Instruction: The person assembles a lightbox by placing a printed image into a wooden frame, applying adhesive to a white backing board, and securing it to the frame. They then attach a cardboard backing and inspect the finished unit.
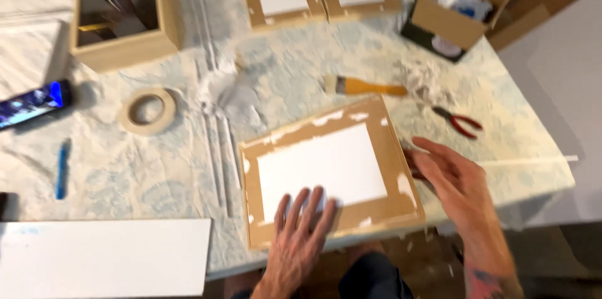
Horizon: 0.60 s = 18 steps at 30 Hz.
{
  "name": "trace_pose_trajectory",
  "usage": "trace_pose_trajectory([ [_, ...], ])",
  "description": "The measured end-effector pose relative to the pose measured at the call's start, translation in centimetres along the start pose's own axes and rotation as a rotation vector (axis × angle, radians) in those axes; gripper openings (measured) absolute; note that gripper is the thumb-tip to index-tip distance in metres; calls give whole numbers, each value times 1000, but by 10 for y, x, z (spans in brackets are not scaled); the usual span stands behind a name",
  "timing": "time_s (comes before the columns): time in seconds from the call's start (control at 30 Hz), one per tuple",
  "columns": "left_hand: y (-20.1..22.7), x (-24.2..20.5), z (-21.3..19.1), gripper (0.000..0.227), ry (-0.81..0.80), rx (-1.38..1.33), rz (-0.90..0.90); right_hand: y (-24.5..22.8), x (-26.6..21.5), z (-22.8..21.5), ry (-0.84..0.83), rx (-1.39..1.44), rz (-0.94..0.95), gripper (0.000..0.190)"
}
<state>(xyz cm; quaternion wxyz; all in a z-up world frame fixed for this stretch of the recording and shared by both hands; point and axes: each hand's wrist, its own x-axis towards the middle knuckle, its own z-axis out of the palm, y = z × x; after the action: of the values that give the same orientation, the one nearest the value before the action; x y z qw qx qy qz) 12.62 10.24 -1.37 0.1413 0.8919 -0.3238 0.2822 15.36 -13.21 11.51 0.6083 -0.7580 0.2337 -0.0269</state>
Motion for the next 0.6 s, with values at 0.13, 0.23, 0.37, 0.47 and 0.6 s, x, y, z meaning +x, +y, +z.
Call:
trace_pose_trajectory([
  [0.13,-12,-17,-9,35,86,-190,-36,23,28,8,-15,415,-61,41],
  [0.23,-30,-30,-17,57,114,-364,-32,-21,54,76,-98,-411,-93,13],
  [0.37,-49,-31,-38,46,134,-406,-17,-8,73,136,-331,1,-154,14],
  [0.47,-63,-26,-56,53,142,-518,-47,3,92,182,-566,405,-199,15],
  [0.6,-81,-14,-80,60,92,-758,-255,12,104,220,-879,935,-221,17],
])
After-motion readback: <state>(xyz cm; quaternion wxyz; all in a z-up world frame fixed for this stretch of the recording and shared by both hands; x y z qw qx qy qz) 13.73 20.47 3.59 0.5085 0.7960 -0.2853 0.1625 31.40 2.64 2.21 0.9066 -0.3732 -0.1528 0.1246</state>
